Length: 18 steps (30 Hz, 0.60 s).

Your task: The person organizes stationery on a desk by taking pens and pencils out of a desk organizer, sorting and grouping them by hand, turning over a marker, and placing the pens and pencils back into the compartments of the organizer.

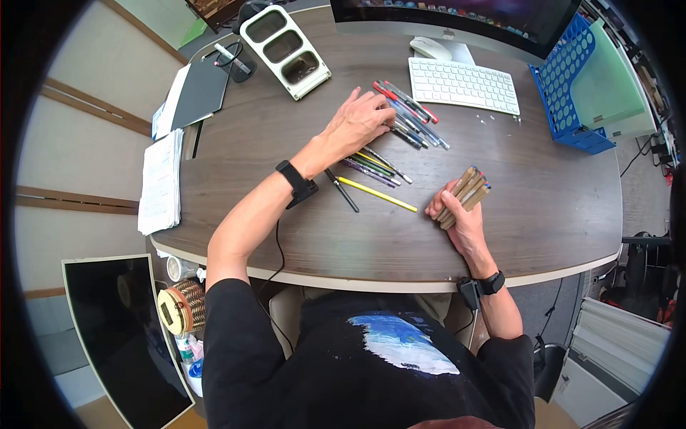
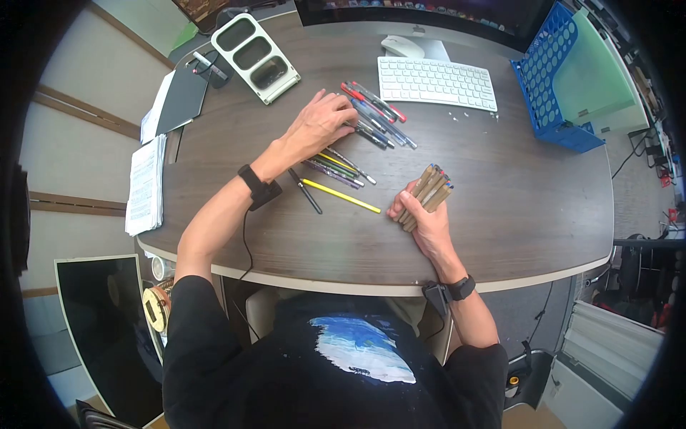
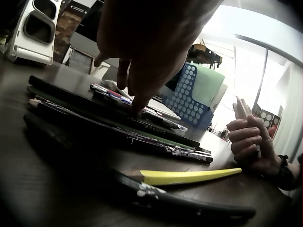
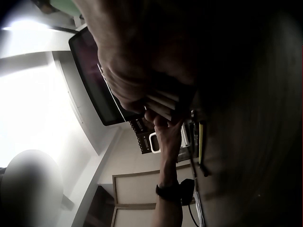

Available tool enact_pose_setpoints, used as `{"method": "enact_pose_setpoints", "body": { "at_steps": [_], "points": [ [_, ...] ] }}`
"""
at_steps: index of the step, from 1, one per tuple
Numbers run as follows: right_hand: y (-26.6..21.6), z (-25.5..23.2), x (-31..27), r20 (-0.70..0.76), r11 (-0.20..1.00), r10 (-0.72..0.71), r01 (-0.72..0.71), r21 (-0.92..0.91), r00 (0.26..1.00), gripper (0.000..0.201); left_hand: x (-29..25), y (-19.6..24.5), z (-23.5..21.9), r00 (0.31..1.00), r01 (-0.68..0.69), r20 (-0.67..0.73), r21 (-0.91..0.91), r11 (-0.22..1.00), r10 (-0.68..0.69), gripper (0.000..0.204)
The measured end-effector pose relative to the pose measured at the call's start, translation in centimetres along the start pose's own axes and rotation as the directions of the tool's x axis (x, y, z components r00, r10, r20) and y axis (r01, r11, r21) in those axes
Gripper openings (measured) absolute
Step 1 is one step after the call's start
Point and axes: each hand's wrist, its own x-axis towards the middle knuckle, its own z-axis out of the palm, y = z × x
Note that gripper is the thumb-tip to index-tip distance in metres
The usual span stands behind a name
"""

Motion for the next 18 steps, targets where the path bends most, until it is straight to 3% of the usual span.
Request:
{"method": "enact_pose_setpoints", "body": {
  "at_steps": [6,7,9,11,13,15,16,17,18],
  "points": [
    [-0.3,0.0,-0.1,0.008,1.000,0.022,-0.022,0.006,1.000,0.018,1.0,0.1,-0.8,0.997,0.060,0.055,-0.041,0.997,-0.057,0.017],
    [-0.5,0.0,-0.1,0.007,1.000,0.012,-0.012,0.003,1.000,0.018,0.8,0.9,-1.1,0.998,0.070,0.015,-0.084,0.994,-0.069,0.022],
    [-0.9,0.0,0.0,0.048,0.997,0.061,-0.064,0.049,0.997,0.020,0.4,3.3,-2.8,0.987,0.155,0.080,-0.280,0.947,-0.138,0.030],
    [-1.4,0.8,0.0,0.080,0.986,0.127,-0.135,0.098,0.989,0.021,0.0,6.5,-4.7,0.962,0.274,0.169,-0.642,0.716,-0.216,0.042],
    [-1.8,2.0,-0.1,0.119,0.965,0.203,-0.219,0.144,0.972,0.021,-1.2,8.3,-4.5,0.944,0.328,0.267,-0.800,0.502,-0.191,0.052],
    [-2.2,3.7,0.1,0.306,0.910,0.336,-0.390,0.138,0.891,0.022,-2.4,10.2,-3.4,0.930,0.351,0.346,-0.936,0.021,-0.120,0.052],
    [-2.4,4.8,0.2,0.367,0.889,0.365,-0.437,0.134,0.855,0.021,-2.8,10.4,-3.2,0.932,0.345,0.340,-0.938,0.023,-0.127,0.052],
    [-2.5,5.8,0.5,0.372,0.890,0.367,-0.438,0.127,0.853,0.021,-3.0,10.6,-3.4,0.922,0.386,0.386,-0.923,-0.011,-0.022,0.052],
    [-2.6,6.9,0.8,0.384,0.855,0.453,-0.514,0.071,0.805,0.021,-3.4,10.9,-3.7,0.902,0.428,0.424,-0.903,-0.040,0.085,0.052]
  ]
}}
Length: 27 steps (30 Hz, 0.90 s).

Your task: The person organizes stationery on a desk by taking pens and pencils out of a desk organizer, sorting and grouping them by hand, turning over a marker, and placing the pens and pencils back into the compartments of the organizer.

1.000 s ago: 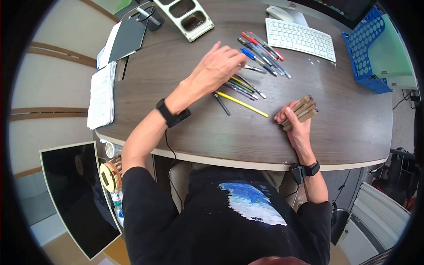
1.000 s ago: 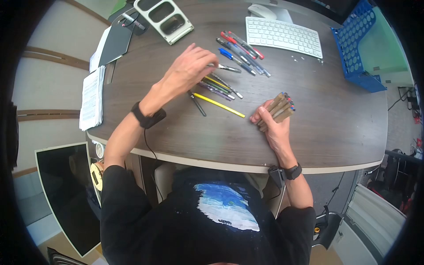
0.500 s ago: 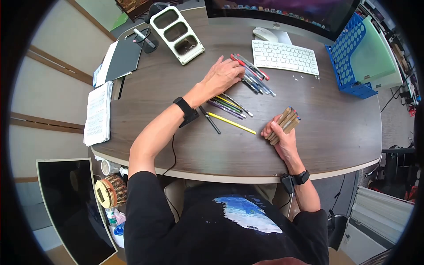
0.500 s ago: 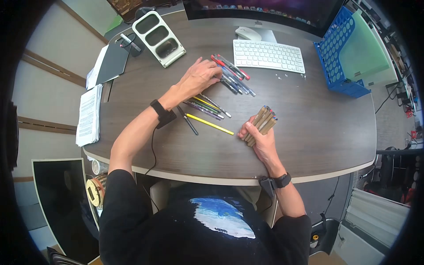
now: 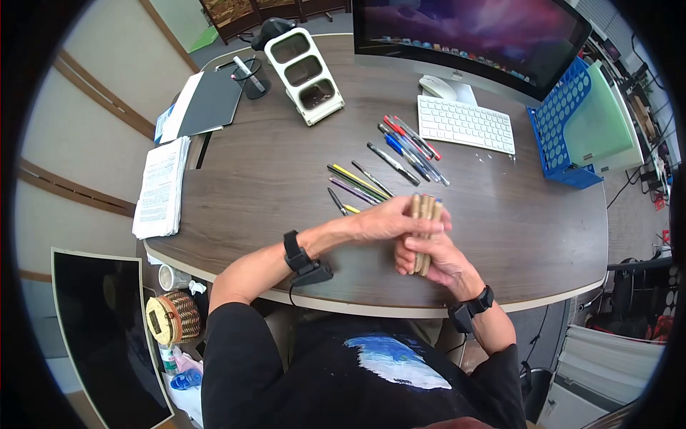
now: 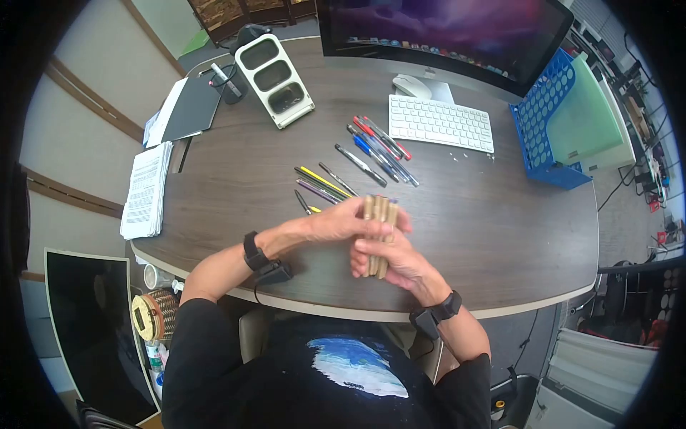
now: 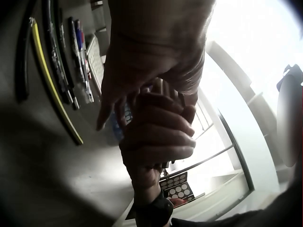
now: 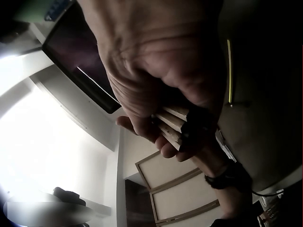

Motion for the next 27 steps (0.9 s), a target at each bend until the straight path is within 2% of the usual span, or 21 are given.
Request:
{"method": "enact_pose_setpoints", "body": {
  "at_steps": [1,3,4,5,6,8,9,11,12,13,15,16,17,19,20,21,24,25,26,27],
  "points": [
    [-0.1,0.8,0.6,-0.001,0.995,0.097,-0.097,-0.020,0.995,0.021,-0.7,0.0,0.3,1.000,-0.005,-0.002,0.002,1.000,0.005,0.052],
    [-0.1,1.2,1.6,-0.016,0.993,0.116,-0.117,-0.018,0.993,0.019,-2.1,0.2,0.9,0.981,0.158,-0.049,-0.348,0.924,-0.187,0.053],
    [0.2,0.7,2.2,0.005,0.988,0.156,-0.156,-0.009,0.988,0.024,-2.6,0.1,1.2,0.983,0.068,-0.130,-0.405,0.912,-0.131,0.047],
    [0.3,0.7,2.7,0.026,0.981,0.196,-0.196,-0.001,0.980,0.031,-3.1,0.0,1.3,0.984,0.064,-0.129,-0.402,0.913,-0.125,0.047],
    [0.4,0.9,2.9,0.025,0.981,0.194,-0.193,-0.008,0.981,0.031,-3.6,-0.2,1.2,0.973,-0.007,-0.214,-0.389,0.921,-0.083,0.041],
    [0.9,1.8,3.2,0.037,0.990,0.129,-0.130,0.045,0.991,0.051,-4.4,-0.9,1.1,0.924,-0.141,-0.382,-0.342,0.929,-0.001,0.028],
    [1.0,2.1,3.6,0.036,0.991,0.123,-0.125,0.039,0.992,0.051,-4.9,-1.1,0.9,0.926,-0.145,-0.379,-0.338,0.930,0.007,0.028],
    [1.2,2.3,4.5,0.083,0.978,0.115,-0.128,0.166,0.990,0.084,-5.9,-1.4,0.3,0.787,-0.185,-0.611,-0.102,0.977,0.085,0.030],
    [1.9,1.8,5.4,0.101,0.994,0.074,-0.081,0.068,0.992,0.103,-6.1,-0.8,0.5,0.750,-0.176,-0.652,-0.036,0.984,0.111,0.026],
    [2.7,1.5,5.5,0.099,0.995,0.070,-0.077,0.061,0.993,0.103,-6.2,-0.7,0.6,0.752,-0.182,-0.649,-0.033,0.983,0.118,0.026],
    [3.1,4.6,6.1,-0.117,0.996,-0.055,0.062,0.059,0.992,0.107,-6.3,-0.3,0.9,0.697,-0.220,-0.673,0.129,0.967,0.248,0.026],
    [3.4,4.7,6.5,-0.088,0.993,-0.080,0.088,0.081,0.993,0.110,-6.6,0.0,1.1,0.677,-0.162,-0.687,0.211,0.964,0.265,0.025],
    [3.4,5.3,6.9,-0.091,0.992,-0.089,0.097,0.077,0.992,0.110,-6.7,0.3,1.1,0.681,-0.168,-0.680,0.215,0.962,0.271,0.025],
    [3.0,6.4,7.4,-0.133,0.966,-0.173,0.194,0.168,0.976,0.109,-6.6,0.6,0.9,0.626,-0.248,-0.560,0.516,0.820,0.542,0.021],
    [2.4,6.3,7.5,-0.038,0.951,-0.139,0.144,0.272,0.990,0.097,-6.6,0.5,0.4,0.623,-0.268,-0.524,0.555,0.788,0.581,0.017],
    [2.1,6.5,7.7,-0.044,0.950,-0.150,0.156,0.269,0.988,0.097,-6.5,0.3,0.4,0.628,-0.275,-0.515,0.555,0.785,0.584,0.017],
    [1.7,8.6,8.4,-0.324,0.951,-0.086,0.175,0.256,0.942,0.079,-6.3,0.0,0.2,0.551,-0.261,-0.439,0.717,0.646,0.710,0.019],
    [2.3,7.2,9.0,-0.330,0.949,-0.100,0.190,0.251,0.939,0.079,-6.3,0.1,0.1,0.555,-0.274,-0.426,0.718,0.640,0.715,0.019],
    [3.6,4.7,9.9,-0.053,0.870,-0.133,0.142,0.472,0.990,0.072,-6.4,0.3,0.0,0.559,-0.194,-0.382,0.802,0.564,0.736,0.023],
    [3.7,4.5,10.3,0.219,0.761,-0.218,0.025,0.648,0.951,0.066,-6.6,0.4,-0.2,0.567,-0.113,-0.336,0.873,0.475,0.752,0.027]
  ]
}}
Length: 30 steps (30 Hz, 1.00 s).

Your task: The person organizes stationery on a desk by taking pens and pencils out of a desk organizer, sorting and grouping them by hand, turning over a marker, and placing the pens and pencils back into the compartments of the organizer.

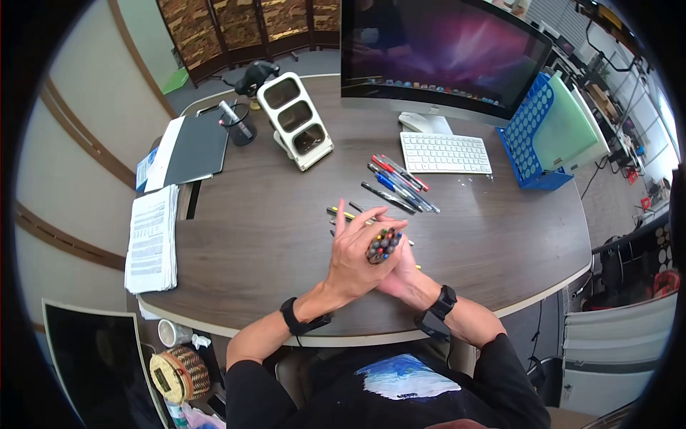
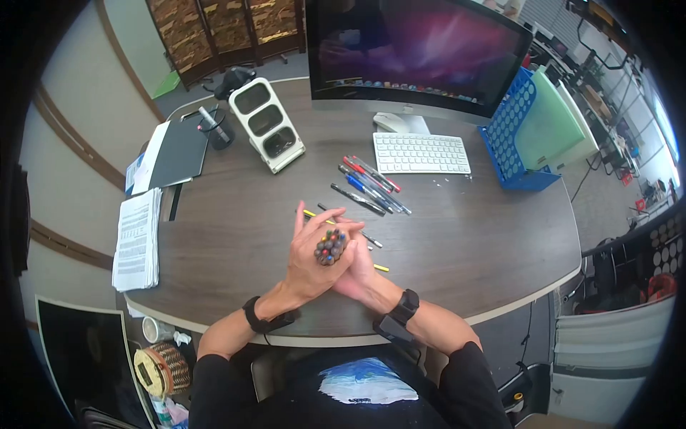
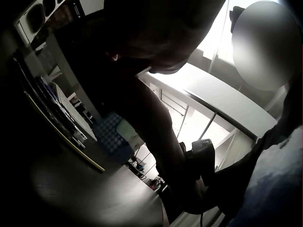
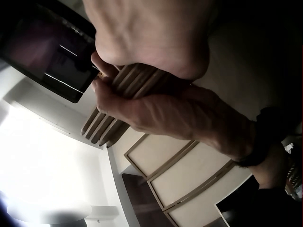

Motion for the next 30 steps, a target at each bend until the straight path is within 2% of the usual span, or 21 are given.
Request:
{"method": "enact_pose_setpoints", "body": {
  "at_steps": [2,4,5,8,9,10,11,12,14,16,17,18,20,21,22,23,24,26,28,29,30],
  "points": [
    [-0.3,0.0,-0.4,-0.026,0.998,-0.017,0.015,-0.068,1.000,0.060,0.1,-0.3,-0.5,0.999,-0.020,0.025,0.012,1.000,0.020,0.032],
    [-0.5,-0.3,0.1,-0.088,0.994,0.001,-0.010,-0.111,0.996,0.056,0.1,-0.2,-0.7,0.999,0.027,0.020,0.044,0.999,-0.028,0.030],
    [-0.4,0.2,0.2,-0.085,0.984,-0.026,0.010,-0.178,0.996,0.054,0.2,0.2,-1.1,0.998,0.068,0.010,-0.010,0.998,-0.068,0.010],
    [0.1,1.7,0.8,-0.115,0.984,0.006,-0.026,-0.177,0.993,0.057,-0.1,-0.5,-1.5,0.995,0.088,-0.032,-0.086,0.992,-0.091,0.007],
    [0.2,1.1,1.1,-0.034,0.978,0.028,-0.034,-0.205,0.999,0.057,-0.3,-0.7,-1.8,0.990,0.139,0.002,-0.123,0.983,-0.140,0.007],
    [0.7,1.0,1.2,-0.031,0.977,0.020,-0.026,-0.212,0.999,0.057,-0.4,-0.7,-1.8,0.991,0.130,0.004,-0.127,0.983,-0.130,0.007],
    [1.4,1.0,1.4,-0.139,0.899,-0.066,-0.002,-0.439,0.988,0.056,-0.5,-0.8,-1.8,0.984,0.173,-0.003,-0.171,0.970,-0.176,0.009],
    [1.8,1.1,1.6,-0.222,0.768,-0.174,-0.009,-0.640,0.959,0.055,-0.6,-0.9,-1.9,0.975,0.215,-0.006,-0.214,0.953,-0.221,0.011],
    [1.5,0.7,2.1,-0.233,0.756,-0.191,-0.008,-0.654,0.954,0.054,-0.7,-1.0,-2.1,0.979,0.197,-0.008,-0.190,0.962,-0.202,0.014],
    [1.4,0.1,2.5,-0.266,0.744,-0.211,-0.022,-0.668,0.940,0.053,-0.7,-1.0,-2.2,0.968,0.218,-0.056,-0.292,0.931,-0.244,0.018],
    [1.6,0.1,2.7,-0.265,0.742,-0.215,-0.019,-0.670,0.940,0.053,-1.0,-1.8,-2.1,0.974,0.201,-0.043,-0.285,0.937,-0.222,0.021],
    [1.8,0.0,3.1,-0.256,0.720,-0.263,0.012,-0.694,0.930,0.050,-1.3,-2.4,-1.7,0.975,0.198,-0.042,-0.285,0.938,-0.219,0.021],
    [2.5,-0.1,4.1,-0.243,0.673,-0.342,0.057,-0.737,0.908,0.044,-2.0,-3.0,-1.3,0.965,0.189,-0.085,-0.440,0.878,-0.250,0.021],
    [3.5,0.9,4.6,-0.203,0.649,-0.438,0.153,-0.745,0.876,0.040,-2.0,-2.6,-1.3,0.958,0.204,-0.097,-0.434,0.878,-0.270,0.021],
    [4.5,1.8,5.2,-0.171,0.624,-0.521,0.236,-0.745,0.837,0.037,-1.8,-2.5,-1.4,0.944,0.220,-0.098,-0.525,0.822,-0.316,0.019],
    [3.8,0.6,5.3,-0.118,0.689,-0.440,0.251,-0.680,0.890,0.035,-1.6,-2.5,-1.6,0.927,0.231,-0.099,-0.610,0.758,-0.362,0.018],
    [3.9,1.0,5.8,-0.050,0.578,-0.476,0.270,-0.770,0.878,0.036,-1.6,-3.2,-1.9,0.933,0.231,-0.062,-0.654,0.720,-0.355,0.027],
    [4.0,2.1,6.0,-0.099,0.595,-0.444,0.210,-0.776,0.891,0.036,-1.5,-3.5,-2.4,0.934,0.221,-0.050,-0.699,0.680,-0.354,0.020],
    [3.3,1.6,6.7,-0.074,0.496,-0.449,0.179,-0.850,0.891,0.039,-1.1,-3.4,-3.0,0.927,0.226,-0.052,-0.712,0.665,-0.370,0.021],
    [3.5,1.7,7.4,-0.112,0.499,-0.534,0.205,-0.842,0.838,0.036,-1.0,-3.7,-3.4,0.933,0.219,-0.037,-0.731,0.646,-0.358,0.024],
    [3.2,1.8,8.0,-0.090,0.470,-0.536,0.208,-0.858,0.840,0.033,-1.1,-4.4,-3.8,0.928,0.222,-0.046,-0.729,0.647,-0.370,0.024]
  ]
}}
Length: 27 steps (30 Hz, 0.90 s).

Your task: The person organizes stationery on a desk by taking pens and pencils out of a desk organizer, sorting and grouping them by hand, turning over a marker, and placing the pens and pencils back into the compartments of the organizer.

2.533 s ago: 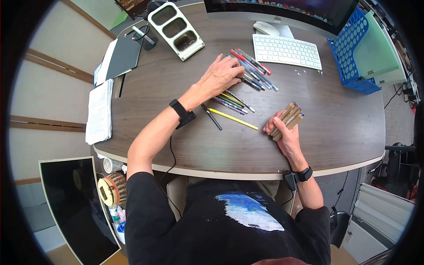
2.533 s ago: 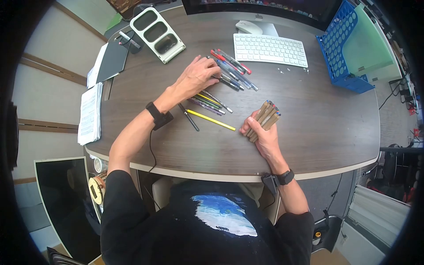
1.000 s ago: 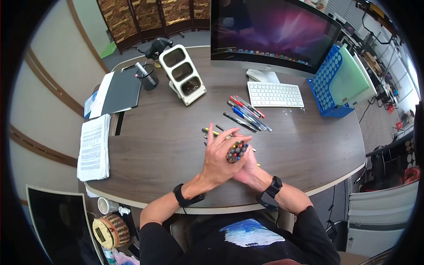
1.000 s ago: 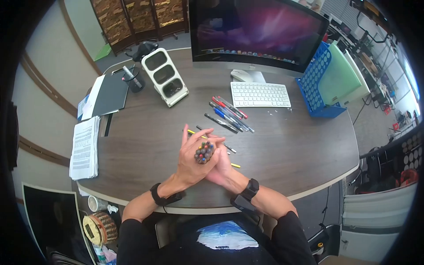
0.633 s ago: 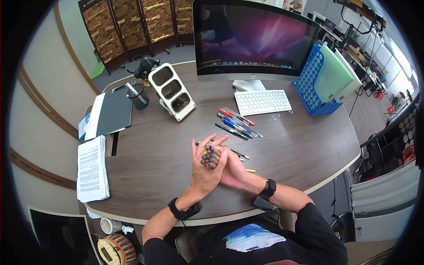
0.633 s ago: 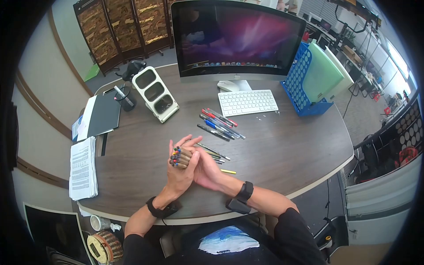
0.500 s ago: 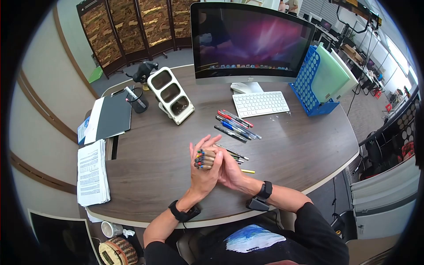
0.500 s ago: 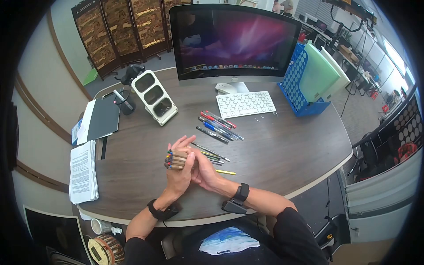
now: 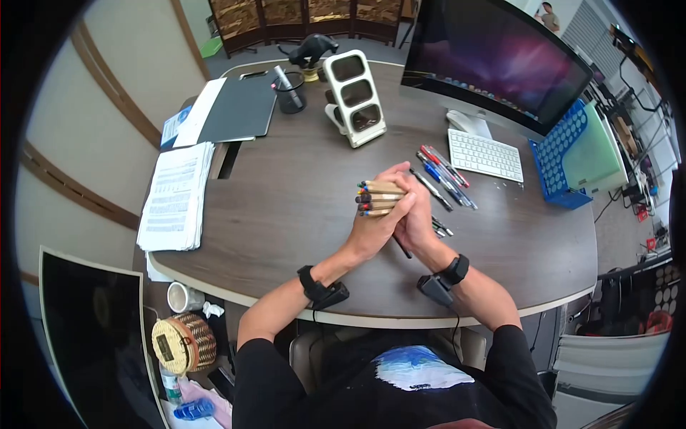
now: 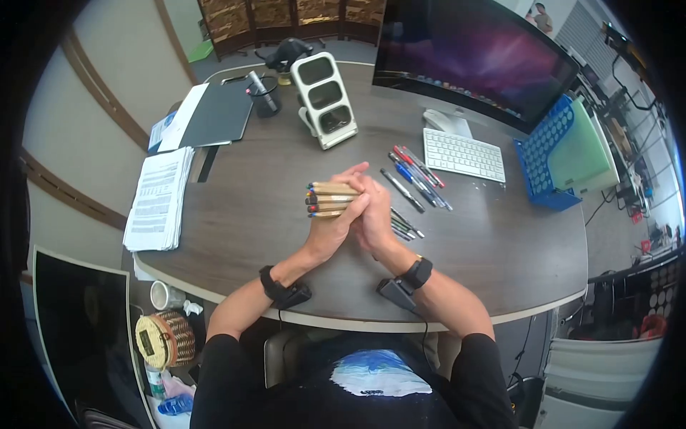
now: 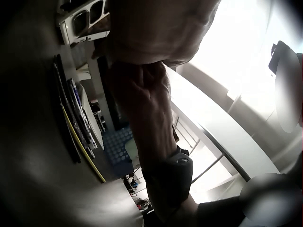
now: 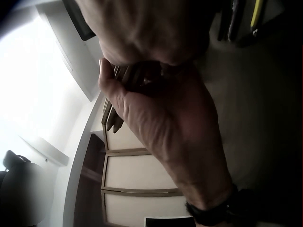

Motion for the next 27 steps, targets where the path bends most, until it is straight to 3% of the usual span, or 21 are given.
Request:
{"method": "enact_pose_setpoints", "body": {
  "at_steps": [2,3,4,6,7,8,9,10,11,15,18,24,27],
  "points": [
    [-0.3,-0.3,1.3,0.025,0.999,0.026,-0.025,-0.044,0.999,0.031,0.6,-0.6,-1.5,0.998,-0.023,0.067,0.043,0.999,0.020,0.030],
    [-1.5,0.5,1.6,0.026,0.995,0.050,-0.048,-0.088,0.998,0.030,0.8,-0.2,-2.3,0.995,0.056,0.079,0.062,0.996,-0.061,0.043],
    [-0.9,-0.3,2.8,0.014,0.990,0.035,-0.033,-0.135,0.999,0.030,1.1,-0.1,-3.0,0.996,0.057,0.072,0.059,0.997,-0.062,0.043],
    [-1.6,-0.1,4.4,-0.127,0.982,0.083,-0.103,-0.157,0.988,0.029,1.7,-0.6,-4.9,0.996,0.052,0.075,-0.090,0.995,-0.046,0.055],
    [-2.0,-1.6,5.7,-0.100,0.976,0.094,-0.112,-0.187,0.990,0.028,2.3,-1.3,-6.6,0.994,0.034,0.107,-0.018,0.999,-0.031,0.060],
    [-2.3,-2.8,7.0,-0.076,0.969,0.105,-0.119,-0.217,0.992,0.028,2.8,-1.5,-8.2,0.994,0.037,0.101,-0.021,0.999,-0.034,0.060],
    [-2.9,-1.9,7.6,-0.162,0.960,0.079,-0.119,-0.253,0.984,0.029,3.2,-1.4,-9.7,0.986,0.163,0.055,-0.064,0.985,-0.160,0.058],
    [-3.3,-2.6,8.7,-0.146,0.949,0.070,-0.112,-0.296,0.987,0.030,3.6,-1.5,-11.1,0.959,0.284,0.017,-0.112,0.952,-0.284,0.055],
    [-3.4,-2.8,9.9,-0.192,0.943,0.039,-0.100,-0.318,0.981,0.031,4.0,-0.8,-11.9,0.937,0.336,-0.064,-0.098,0.937,-0.343,0.047],
    [-3.4,-4.6,14.4,-0.272,0.897,-0.035,-0.090,-0.432,0.962,0.033,4.4,-2.5,-15.7,0.894,0.341,-0.228,-0.211,0.916,-0.385,0.033],
    [-3.1,-5.3,16.5,-0.274,0.854,-0.064,-0.090,-0.513,0.960,0.033,4.5,-2.5,-17.2,0.898,0.377,-0.151,-0.219,0.900,-0.413,0.032],
    [-2.7,-5.5,19.2,-0.252,0.803,-0.053,-0.109,-0.587,0.966,0.037,4.6,-2.5,-17.3,0.894,0.389,-0.146,-0.214,0.896,-0.423,0.030],
    [-2.4,-5.7,20.3,-0.275,0.704,-0.100,-0.127,-0.698,0.956,0.042,4.7,-2.8,-17.4,0.898,0.390,-0.135,-0.201,0.899,-0.419,0.030]
  ]
}}
